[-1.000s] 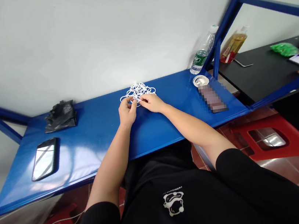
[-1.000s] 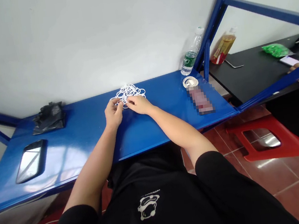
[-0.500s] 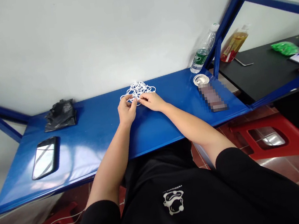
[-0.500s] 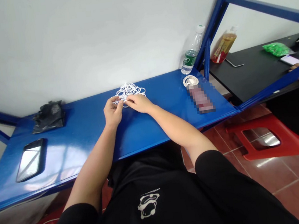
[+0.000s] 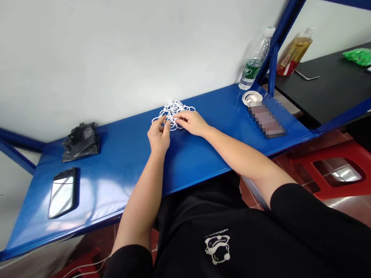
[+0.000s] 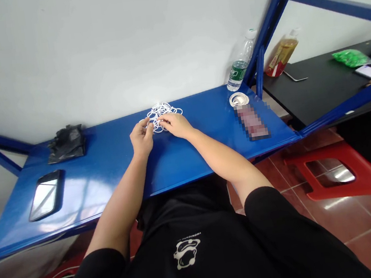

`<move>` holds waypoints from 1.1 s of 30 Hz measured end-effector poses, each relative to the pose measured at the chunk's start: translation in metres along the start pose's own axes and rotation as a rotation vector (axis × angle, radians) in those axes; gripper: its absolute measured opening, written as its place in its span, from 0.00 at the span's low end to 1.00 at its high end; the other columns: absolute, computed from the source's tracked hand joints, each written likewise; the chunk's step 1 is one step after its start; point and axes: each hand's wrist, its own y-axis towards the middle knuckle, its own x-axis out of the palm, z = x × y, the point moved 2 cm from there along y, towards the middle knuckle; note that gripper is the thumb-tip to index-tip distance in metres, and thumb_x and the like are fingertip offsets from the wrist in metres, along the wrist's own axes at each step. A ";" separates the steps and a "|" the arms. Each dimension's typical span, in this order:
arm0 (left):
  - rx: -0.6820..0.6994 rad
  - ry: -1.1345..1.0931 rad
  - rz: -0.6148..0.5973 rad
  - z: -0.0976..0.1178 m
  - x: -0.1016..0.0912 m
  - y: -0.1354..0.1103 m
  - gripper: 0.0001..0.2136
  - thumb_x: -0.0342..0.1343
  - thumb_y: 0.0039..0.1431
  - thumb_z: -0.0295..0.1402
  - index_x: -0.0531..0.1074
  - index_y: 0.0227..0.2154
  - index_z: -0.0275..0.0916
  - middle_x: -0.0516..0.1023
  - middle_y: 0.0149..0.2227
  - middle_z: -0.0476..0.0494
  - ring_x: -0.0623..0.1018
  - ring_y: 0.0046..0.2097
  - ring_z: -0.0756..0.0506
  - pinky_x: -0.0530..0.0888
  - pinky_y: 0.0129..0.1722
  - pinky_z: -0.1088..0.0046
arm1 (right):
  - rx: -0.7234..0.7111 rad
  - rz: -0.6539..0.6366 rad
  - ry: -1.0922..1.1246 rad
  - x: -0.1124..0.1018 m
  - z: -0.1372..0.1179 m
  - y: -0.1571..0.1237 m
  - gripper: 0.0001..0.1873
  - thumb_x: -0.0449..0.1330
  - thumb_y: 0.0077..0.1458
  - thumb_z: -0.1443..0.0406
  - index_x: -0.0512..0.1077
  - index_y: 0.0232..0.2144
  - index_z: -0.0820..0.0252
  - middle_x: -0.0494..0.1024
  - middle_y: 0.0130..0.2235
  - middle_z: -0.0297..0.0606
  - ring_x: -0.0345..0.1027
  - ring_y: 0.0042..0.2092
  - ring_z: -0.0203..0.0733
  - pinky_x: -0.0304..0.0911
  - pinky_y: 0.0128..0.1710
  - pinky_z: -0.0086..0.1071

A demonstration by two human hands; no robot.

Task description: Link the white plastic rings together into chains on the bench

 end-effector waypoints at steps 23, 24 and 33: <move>0.163 0.194 0.024 0.026 -0.002 -0.001 0.09 0.56 0.56 0.19 0.70 0.31 0.42 0.76 0.38 0.45 0.75 0.38 0.45 0.73 0.41 0.67 | -0.040 -0.085 0.098 -0.002 -0.010 -0.005 0.18 0.65 0.59 0.49 0.80 0.33 0.58 0.80 0.32 0.36 0.68 0.32 0.40 0.61 0.36 0.34; 0.173 0.200 0.014 0.027 -0.001 -0.001 0.09 0.56 0.56 0.19 0.71 0.31 0.43 0.76 0.38 0.45 0.76 0.41 0.44 0.74 0.43 0.66 | -0.043 -0.077 0.085 -0.001 -0.010 -0.005 0.19 0.65 0.58 0.49 0.79 0.31 0.57 0.79 0.31 0.36 0.67 0.31 0.40 0.61 0.36 0.34; 0.223 0.151 -0.070 0.033 0.004 -0.008 0.04 0.60 0.64 0.30 0.77 0.40 0.42 0.79 0.46 0.41 0.76 0.35 0.47 0.75 0.38 0.68 | -0.050 0.032 0.004 0.000 -0.009 -0.006 0.11 0.59 0.64 0.58 0.76 0.33 0.57 0.76 0.35 0.37 0.67 0.36 0.42 0.61 0.40 0.35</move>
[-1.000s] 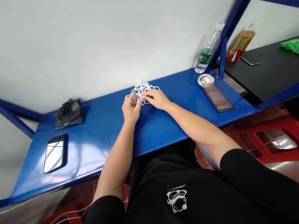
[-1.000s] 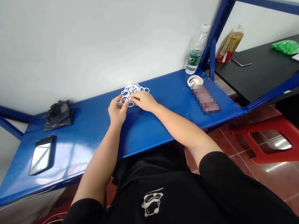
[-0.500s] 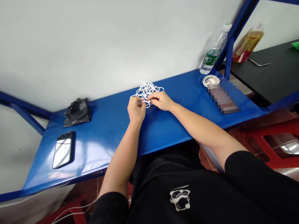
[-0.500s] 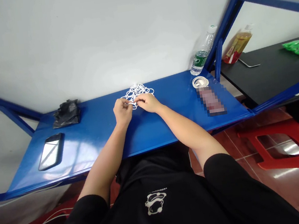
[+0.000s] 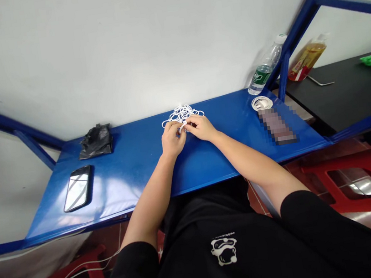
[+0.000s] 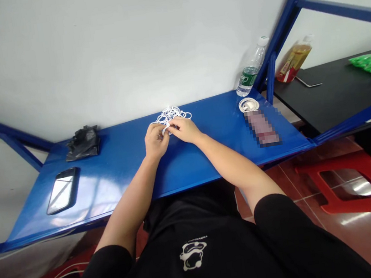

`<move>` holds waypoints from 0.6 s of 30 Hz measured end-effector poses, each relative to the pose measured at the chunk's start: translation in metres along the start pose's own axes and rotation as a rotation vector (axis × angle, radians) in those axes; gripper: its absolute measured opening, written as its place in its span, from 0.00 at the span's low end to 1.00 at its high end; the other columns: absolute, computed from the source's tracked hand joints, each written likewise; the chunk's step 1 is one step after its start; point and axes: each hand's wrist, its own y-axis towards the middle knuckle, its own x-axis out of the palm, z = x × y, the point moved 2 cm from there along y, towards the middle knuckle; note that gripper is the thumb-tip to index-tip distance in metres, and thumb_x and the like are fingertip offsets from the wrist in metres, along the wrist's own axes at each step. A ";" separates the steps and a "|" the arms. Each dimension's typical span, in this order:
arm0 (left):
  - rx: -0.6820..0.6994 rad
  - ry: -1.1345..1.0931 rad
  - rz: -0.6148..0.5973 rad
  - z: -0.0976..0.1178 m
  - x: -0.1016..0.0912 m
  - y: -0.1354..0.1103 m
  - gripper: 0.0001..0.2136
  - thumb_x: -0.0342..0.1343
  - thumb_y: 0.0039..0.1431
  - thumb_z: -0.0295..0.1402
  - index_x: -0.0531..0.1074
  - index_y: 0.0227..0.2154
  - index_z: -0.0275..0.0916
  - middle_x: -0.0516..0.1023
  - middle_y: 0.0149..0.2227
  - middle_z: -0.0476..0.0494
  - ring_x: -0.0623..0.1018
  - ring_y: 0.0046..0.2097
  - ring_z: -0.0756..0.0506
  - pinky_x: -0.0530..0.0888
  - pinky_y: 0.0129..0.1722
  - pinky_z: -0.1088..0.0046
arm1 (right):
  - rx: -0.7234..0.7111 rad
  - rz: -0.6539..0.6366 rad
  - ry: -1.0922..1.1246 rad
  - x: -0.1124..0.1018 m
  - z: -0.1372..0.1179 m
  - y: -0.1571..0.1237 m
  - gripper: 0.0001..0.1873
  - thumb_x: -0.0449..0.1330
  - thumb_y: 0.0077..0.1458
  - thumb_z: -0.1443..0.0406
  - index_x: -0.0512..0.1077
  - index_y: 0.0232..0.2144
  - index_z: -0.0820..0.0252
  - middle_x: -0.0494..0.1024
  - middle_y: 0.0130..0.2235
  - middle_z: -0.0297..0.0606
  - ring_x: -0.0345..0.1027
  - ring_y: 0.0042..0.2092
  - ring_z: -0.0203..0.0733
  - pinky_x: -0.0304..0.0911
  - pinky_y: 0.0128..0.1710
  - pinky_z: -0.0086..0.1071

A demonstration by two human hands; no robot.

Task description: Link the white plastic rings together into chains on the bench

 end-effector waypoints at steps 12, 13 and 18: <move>-0.069 -0.083 0.003 -0.008 -0.004 0.003 0.10 0.58 0.71 0.40 0.81 0.46 0.42 0.82 0.39 0.44 0.76 0.32 0.48 0.76 0.38 0.69 | -0.038 -0.082 -0.052 0.000 0.004 0.002 0.16 0.55 0.68 0.66 0.84 0.44 0.55 0.83 0.45 0.42 0.74 0.48 0.47 0.65 0.51 0.38; -0.057 -0.083 -0.001 -0.008 -0.003 0.003 0.10 0.59 0.71 0.40 0.81 0.44 0.42 0.82 0.39 0.44 0.76 0.32 0.49 0.75 0.37 0.70 | -0.035 -0.084 -0.060 0.001 0.004 0.002 0.16 0.55 0.68 0.67 0.84 0.44 0.55 0.84 0.45 0.42 0.75 0.48 0.47 0.65 0.50 0.38; -0.003 -0.076 -0.045 -0.006 -0.001 0.004 0.09 0.61 0.69 0.41 0.82 0.43 0.42 0.82 0.41 0.45 0.74 0.30 0.51 0.75 0.34 0.72 | 0.009 -0.068 -0.111 0.002 0.009 0.002 0.15 0.59 0.65 0.69 0.85 0.44 0.55 0.85 0.42 0.39 0.76 0.45 0.45 0.66 0.47 0.35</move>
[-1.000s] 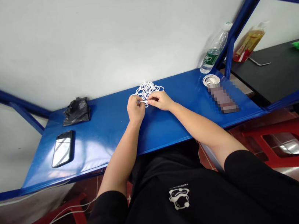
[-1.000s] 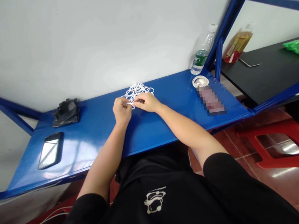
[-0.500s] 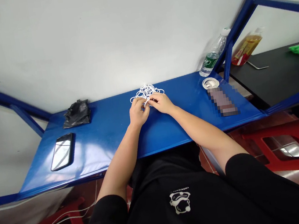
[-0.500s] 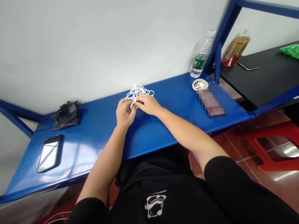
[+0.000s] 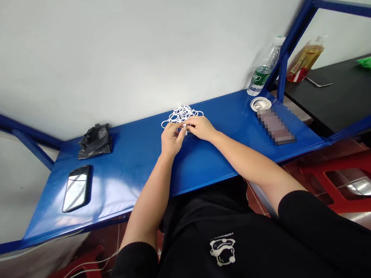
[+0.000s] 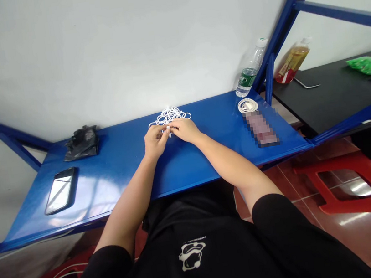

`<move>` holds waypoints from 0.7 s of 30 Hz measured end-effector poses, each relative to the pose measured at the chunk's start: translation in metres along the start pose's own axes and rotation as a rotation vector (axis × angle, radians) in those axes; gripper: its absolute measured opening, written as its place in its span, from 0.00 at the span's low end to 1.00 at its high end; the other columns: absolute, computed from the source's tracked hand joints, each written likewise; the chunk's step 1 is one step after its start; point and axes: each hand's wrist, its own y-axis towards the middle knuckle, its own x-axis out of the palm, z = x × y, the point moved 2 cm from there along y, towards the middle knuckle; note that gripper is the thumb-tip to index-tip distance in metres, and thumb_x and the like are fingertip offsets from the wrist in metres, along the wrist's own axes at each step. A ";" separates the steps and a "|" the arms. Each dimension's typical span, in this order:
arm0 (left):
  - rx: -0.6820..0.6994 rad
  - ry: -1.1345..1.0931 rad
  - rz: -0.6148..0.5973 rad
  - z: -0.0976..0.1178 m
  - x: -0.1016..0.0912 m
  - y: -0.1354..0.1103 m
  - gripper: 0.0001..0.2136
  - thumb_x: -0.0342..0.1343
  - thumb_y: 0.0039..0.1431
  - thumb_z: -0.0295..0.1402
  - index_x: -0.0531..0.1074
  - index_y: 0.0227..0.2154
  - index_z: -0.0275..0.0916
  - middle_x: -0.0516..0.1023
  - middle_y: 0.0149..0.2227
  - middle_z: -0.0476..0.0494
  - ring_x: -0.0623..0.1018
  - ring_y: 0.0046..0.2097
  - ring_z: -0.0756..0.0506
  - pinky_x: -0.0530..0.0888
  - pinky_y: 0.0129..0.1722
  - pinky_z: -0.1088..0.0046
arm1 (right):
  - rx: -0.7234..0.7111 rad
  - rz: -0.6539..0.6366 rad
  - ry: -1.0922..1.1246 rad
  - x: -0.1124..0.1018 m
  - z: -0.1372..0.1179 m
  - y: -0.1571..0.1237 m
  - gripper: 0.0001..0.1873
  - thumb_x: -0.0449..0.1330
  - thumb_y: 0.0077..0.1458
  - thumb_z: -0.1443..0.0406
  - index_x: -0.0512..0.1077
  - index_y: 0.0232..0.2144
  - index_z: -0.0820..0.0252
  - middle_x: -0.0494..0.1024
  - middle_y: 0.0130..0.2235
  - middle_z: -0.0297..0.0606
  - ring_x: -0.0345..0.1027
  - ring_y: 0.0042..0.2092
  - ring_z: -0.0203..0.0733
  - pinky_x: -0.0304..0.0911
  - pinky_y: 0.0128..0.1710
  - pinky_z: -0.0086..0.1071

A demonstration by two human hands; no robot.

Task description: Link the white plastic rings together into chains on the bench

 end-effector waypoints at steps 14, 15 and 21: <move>-0.161 0.050 -0.040 -0.008 -0.007 0.000 0.03 0.59 0.62 0.32 0.74 0.32 0.41 0.82 0.33 0.48 0.81 0.36 0.46 0.76 0.40 0.69 | 0.211 0.030 -0.229 -0.019 0.014 0.004 0.15 0.63 0.65 0.65 0.83 0.51 0.53 0.83 0.51 0.40 0.75 0.51 0.49 0.69 0.52 0.40; -0.159 0.046 -0.118 -0.008 -0.006 0.000 0.03 0.59 0.61 0.32 0.75 0.32 0.41 0.81 0.31 0.49 0.79 0.34 0.47 0.75 0.38 0.70 | 0.235 0.025 -0.243 -0.021 0.017 0.004 0.15 0.63 0.65 0.64 0.83 0.51 0.53 0.82 0.51 0.41 0.75 0.52 0.49 0.69 0.52 0.40; 0.135 0.069 -0.534 0.008 0.007 -0.005 0.03 0.59 0.56 0.29 0.77 0.28 0.41 0.81 0.34 0.45 0.79 0.38 0.44 0.75 0.43 0.66 | 0.240 -0.037 -0.326 -0.014 0.020 0.002 0.17 0.63 0.67 0.57 0.82 0.54 0.54 0.79 0.53 0.46 0.73 0.54 0.53 0.68 0.55 0.44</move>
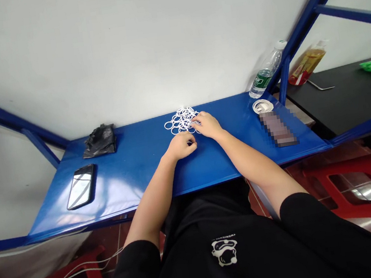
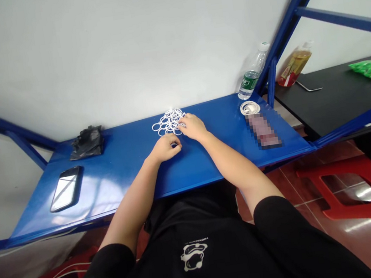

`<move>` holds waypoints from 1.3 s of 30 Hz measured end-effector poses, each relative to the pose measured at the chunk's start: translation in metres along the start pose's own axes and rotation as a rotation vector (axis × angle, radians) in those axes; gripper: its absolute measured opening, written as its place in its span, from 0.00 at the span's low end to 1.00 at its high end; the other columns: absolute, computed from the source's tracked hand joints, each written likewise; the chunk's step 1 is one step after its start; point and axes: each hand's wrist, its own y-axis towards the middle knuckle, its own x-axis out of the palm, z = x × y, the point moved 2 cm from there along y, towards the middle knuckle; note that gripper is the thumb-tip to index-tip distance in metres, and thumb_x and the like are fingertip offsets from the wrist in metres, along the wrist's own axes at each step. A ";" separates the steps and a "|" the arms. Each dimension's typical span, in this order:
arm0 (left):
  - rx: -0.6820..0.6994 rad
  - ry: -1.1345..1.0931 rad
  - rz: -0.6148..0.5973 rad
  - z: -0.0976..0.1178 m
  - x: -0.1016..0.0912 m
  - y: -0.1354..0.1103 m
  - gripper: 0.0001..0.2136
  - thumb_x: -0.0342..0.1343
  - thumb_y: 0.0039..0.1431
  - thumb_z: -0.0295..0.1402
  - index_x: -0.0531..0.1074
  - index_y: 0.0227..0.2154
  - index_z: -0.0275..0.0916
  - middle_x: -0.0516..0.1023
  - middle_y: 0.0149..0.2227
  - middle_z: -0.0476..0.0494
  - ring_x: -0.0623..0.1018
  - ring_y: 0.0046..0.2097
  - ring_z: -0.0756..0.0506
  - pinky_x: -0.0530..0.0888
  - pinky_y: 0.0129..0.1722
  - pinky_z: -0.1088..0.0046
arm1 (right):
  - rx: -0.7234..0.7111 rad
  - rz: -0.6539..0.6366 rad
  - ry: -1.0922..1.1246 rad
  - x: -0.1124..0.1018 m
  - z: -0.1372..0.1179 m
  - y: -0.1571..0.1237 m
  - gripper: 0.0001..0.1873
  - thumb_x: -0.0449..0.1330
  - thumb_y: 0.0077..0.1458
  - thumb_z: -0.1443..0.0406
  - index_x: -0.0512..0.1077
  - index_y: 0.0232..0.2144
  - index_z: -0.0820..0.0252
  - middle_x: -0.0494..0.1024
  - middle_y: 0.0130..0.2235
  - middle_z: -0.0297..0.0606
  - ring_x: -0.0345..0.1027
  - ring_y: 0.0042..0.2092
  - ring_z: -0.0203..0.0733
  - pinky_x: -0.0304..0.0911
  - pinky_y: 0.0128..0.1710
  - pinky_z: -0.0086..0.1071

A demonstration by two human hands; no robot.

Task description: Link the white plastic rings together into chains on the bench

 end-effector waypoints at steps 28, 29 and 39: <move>-0.404 -0.011 0.186 -0.016 0.000 0.000 0.10 0.62 0.65 0.39 0.82 0.42 0.41 0.86 0.41 0.43 0.82 0.39 0.43 0.77 0.41 0.67 | -0.081 -0.039 -0.068 0.006 -0.015 -0.003 0.12 0.60 0.68 0.65 0.83 0.47 0.54 0.83 0.50 0.44 0.71 0.55 0.53 0.60 0.56 0.46; -0.395 -0.009 0.204 -0.018 0.001 0.000 0.10 0.62 0.65 0.39 0.82 0.43 0.41 0.86 0.43 0.42 0.83 0.41 0.42 0.78 0.43 0.66 | -0.080 -0.014 -0.024 0.006 -0.014 -0.002 0.12 0.61 0.67 0.65 0.83 0.48 0.54 0.83 0.51 0.43 0.72 0.54 0.53 0.62 0.56 0.45; -0.370 -0.090 0.291 -0.029 0.006 -0.002 0.21 0.62 0.68 0.37 0.75 0.61 0.42 0.82 0.58 0.36 0.84 0.54 0.38 0.80 0.51 0.61 | -0.110 0.131 0.373 0.003 -0.019 -0.002 0.13 0.60 0.66 0.66 0.83 0.48 0.56 0.86 0.50 0.41 0.79 0.50 0.45 0.70 0.54 0.38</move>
